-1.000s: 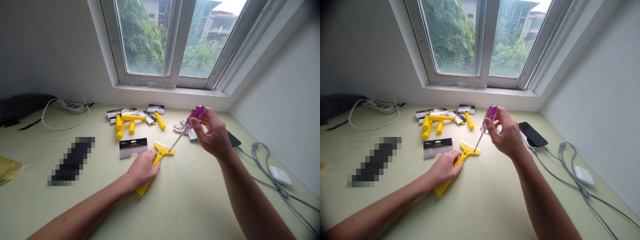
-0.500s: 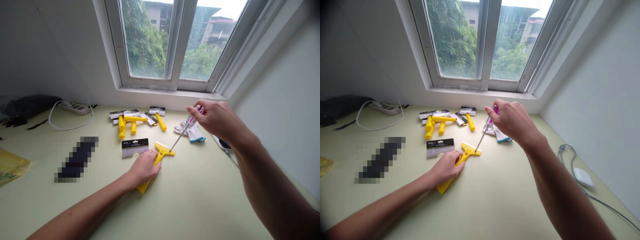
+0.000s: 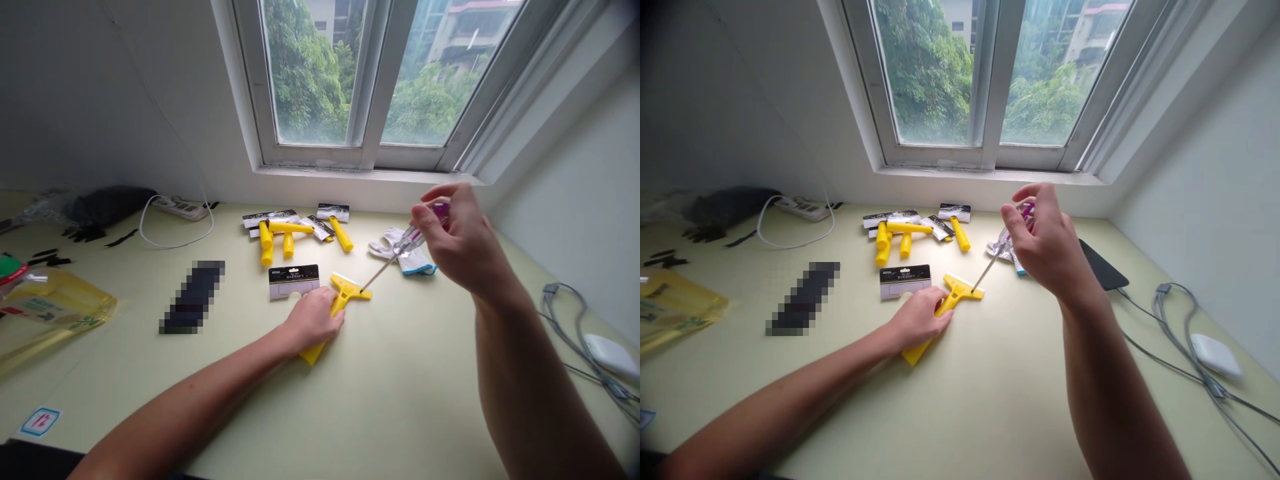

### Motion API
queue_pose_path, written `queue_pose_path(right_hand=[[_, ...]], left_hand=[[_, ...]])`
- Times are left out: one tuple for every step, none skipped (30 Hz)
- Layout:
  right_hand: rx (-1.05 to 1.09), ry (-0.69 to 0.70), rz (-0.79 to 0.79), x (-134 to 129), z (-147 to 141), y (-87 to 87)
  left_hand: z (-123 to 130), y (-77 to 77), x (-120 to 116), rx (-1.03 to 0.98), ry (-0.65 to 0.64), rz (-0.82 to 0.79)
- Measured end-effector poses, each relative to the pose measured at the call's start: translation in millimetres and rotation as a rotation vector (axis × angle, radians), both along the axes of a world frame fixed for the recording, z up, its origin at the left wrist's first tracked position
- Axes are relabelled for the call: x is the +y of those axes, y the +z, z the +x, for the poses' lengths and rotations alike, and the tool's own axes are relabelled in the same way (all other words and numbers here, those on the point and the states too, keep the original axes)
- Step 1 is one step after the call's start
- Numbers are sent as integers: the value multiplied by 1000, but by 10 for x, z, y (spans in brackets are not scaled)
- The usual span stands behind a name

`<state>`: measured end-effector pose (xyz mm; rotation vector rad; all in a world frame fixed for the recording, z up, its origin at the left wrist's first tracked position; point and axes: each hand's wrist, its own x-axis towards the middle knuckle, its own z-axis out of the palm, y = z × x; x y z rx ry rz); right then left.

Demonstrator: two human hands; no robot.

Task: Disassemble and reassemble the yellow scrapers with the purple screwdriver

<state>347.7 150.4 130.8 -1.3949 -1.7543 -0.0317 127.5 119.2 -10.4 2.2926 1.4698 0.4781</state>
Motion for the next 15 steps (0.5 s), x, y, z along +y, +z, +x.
queue_pose_path(right_hand=[[40,-21,19,7,3,-44],[60,-35,41,11,9,-72],[61,-41,67,11,17,-84],[53,-34,91,4,25,-82],[44,-15,108,-9,33,-69],[40,13,118,-27,36,-51],[40,45,117,-51,35,-32],[42,76,112,-77,28,-14],[42,100,106,-104,16,0],[35,110,105,-130,0,10],[21,104,110,-154,-18,15],[3,86,119,-174,-36,16],[-10,57,129,-189,-52,12],[-19,23,138,-195,-65,4],[-20,-15,146,-192,-76,-8]], left_hand=[[0,3,-2,3,3,-1],[0,6,-5,5,5,-1],[1,6,-7,7,8,-1],[1,4,-9,8,9,0],[2,0,-9,9,9,1],[2,-5,-8,9,9,3],[2,-11,-6,9,7,5],[3,-16,-3,10,5,8],[3,-19,-2,13,5,12],[4,-20,-3,19,7,15],[5,-17,-9,27,10,16],[6,-10,-18,36,13,15],[7,-2,-30,42,16,12],[8,9,-42,44,17,5],[7,20,-52,40,18,-3]])
